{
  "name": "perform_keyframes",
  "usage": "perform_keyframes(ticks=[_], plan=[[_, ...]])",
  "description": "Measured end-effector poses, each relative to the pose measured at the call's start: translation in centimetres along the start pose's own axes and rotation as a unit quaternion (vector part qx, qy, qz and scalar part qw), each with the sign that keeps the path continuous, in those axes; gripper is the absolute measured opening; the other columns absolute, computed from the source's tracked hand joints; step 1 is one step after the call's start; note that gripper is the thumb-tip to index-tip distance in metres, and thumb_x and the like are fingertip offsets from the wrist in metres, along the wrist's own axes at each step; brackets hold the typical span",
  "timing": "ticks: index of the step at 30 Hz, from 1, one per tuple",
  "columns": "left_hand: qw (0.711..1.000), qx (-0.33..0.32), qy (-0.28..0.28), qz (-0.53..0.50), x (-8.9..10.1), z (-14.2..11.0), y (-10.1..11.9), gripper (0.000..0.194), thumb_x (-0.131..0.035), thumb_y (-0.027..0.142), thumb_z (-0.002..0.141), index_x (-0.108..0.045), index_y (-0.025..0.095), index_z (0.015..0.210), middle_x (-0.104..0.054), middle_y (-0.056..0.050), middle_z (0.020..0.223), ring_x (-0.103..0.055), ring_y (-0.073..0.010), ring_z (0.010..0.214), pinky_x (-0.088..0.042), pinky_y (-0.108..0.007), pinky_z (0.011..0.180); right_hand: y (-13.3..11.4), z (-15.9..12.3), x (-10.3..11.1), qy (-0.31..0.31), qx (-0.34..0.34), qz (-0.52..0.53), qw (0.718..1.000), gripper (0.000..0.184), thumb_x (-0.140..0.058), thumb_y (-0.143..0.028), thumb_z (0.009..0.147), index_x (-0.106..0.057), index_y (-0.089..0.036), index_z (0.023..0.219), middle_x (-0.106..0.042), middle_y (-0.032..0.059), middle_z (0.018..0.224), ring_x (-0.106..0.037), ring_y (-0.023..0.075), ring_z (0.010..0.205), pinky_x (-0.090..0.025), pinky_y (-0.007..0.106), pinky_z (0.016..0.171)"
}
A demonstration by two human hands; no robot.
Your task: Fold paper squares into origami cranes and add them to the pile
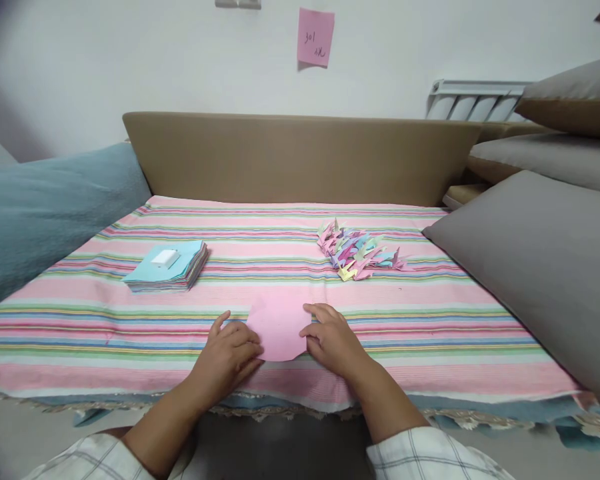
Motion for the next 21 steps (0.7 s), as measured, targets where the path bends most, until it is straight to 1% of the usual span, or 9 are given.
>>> perform_keyframes(ticks=[2, 4, 6, 9, 12, 16, 21], plan=[[0.999, 0.015, 0.023, 0.028, -0.1, 0.1, -0.4, 0.015, -0.053, 0.026, 0.083, -0.067, 0.03, 0.078, -0.068, 0.002, 0.08, -0.057, -0.0175, 0.086, -0.016, -0.052, 0.107, -0.5, -0.1, 0.2, -0.003, 0.005, -0.002, 1.0, 0.024, -0.057, -0.013, 0.071, -0.072, -0.027, 0.083, -0.055, 0.0054, 0.126, -0.044, 0.0254, 0.12, -0.036, 0.046, 0.097], [0.997, 0.035, 0.042, 0.054, -0.1, 0.1, -0.9, 0.018, -0.052, 0.023, 0.083, -0.068, 0.03, 0.077, -0.068, 0.001, 0.078, -0.057, -0.0175, 0.085, -0.018, -0.052, 0.107, -1.1, -0.2, 0.4, -0.004, 0.017, 0.003, 1.0, 0.019, -0.058, -0.015, 0.072, -0.071, -0.027, 0.08, -0.057, 0.0045, 0.124, -0.047, 0.0245, 0.117, -0.035, 0.046, 0.097], [0.995, 0.054, 0.047, 0.075, 0.0, 0.0, -1.5, 0.019, -0.053, 0.02, 0.082, -0.068, 0.03, 0.075, -0.068, 0.001, 0.077, -0.058, -0.0178, 0.084, -0.019, -0.053, 0.106, -1.7, -0.3, 0.3, -0.012, 0.037, 0.011, 0.999, 0.015, -0.058, -0.017, 0.074, -0.07, -0.026, 0.079, -0.059, 0.0041, 0.121, -0.049, 0.0233, 0.113, -0.035, 0.045, 0.097], [0.992, 0.073, 0.037, 0.096, 0.1, 0.0, -2.2, 0.021, -0.052, 0.017, 0.081, -0.068, 0.029, 0.075, -0.068, 0.002, 0.078, -0.059, -0.0185, 0.083, -0.02, -0.054, 0.105, -2.1, -0.3, -0.1, -0.031, 0.051, 0.016, 0.998, 0.015, -0.058, -0.018, 0.074, -0.068, -0.026, 0.082, -0.06, 0.0043, 0.119, -0.051, 0.0223, 0.11, -0.035, 0.043, 0.096], [0.992, 0.08, 0.026, 0.099, 0.2, 0.0, -2.6, 0.021, -0.052, 0.015, 0.08, -0.068, 0.029, 0.076, -0.069, 0.001, 0.08, -0.06, -0.0192, 0.083, -0.02, -0.054, 0.103, -1.8, -0.3, -0.4, -0.035, 0.033, 0.015, 0.999, 0.022, -0.059, -0.017, 0.072, -0.066, -0.025, 0.09, -0.058, 0.0056, 0.121, -0.05, 0.0225, 0.111, -0.035, 0.042, 0.096], [0.993, 0.086, 0.024, 0.078, 0.4, 0.0, -2.7, 0.019, -0.053, 0.016, 0.08, -0.067, 0.028, 0.076, -0.069, 0.0, 0.081, -0.061, -0.0203, 0.084, -0.021, -0.055, 0.102, -1.0, -0.3, -0.2, -0.037, -0.009, 0.016, 0.999, 0.03, -0.059, -0.02, 0.072, -0.063, -0.023, 0.102, -0.055, 0.0082, 0.124, -0.048, 0.0239, 0.115, -0.035, 0.043, 0.096], [0.993, 0.094, 0.011, 0.072, 0.5, 0.1, -2.7, 0.015, -0.055, 0.018, 0.079, -0.067, 0.027, 0.077, -0.07, -0.001, 0.083, -0.062, -0.0214, 0.084, -0.022, -0.055, 0.101, -0.1, -0.2, -0.1, -0.038, -0.046, 0.005, 0.998, 0.031, -0.053, -0.019, 0.075, -0.063, -0.023, 0.104, -0.054, 0.0095, 0.126, -0.046, 0.0244, 0.117, -0.037, 0.043, 0.096]])
Point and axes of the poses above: each hand's wrist, its own z-axis towards the middle knuckle, its own x-axis out of the back of the hand, y = z × x, the point moved 2 cm from there along z, towards the middle knuckle
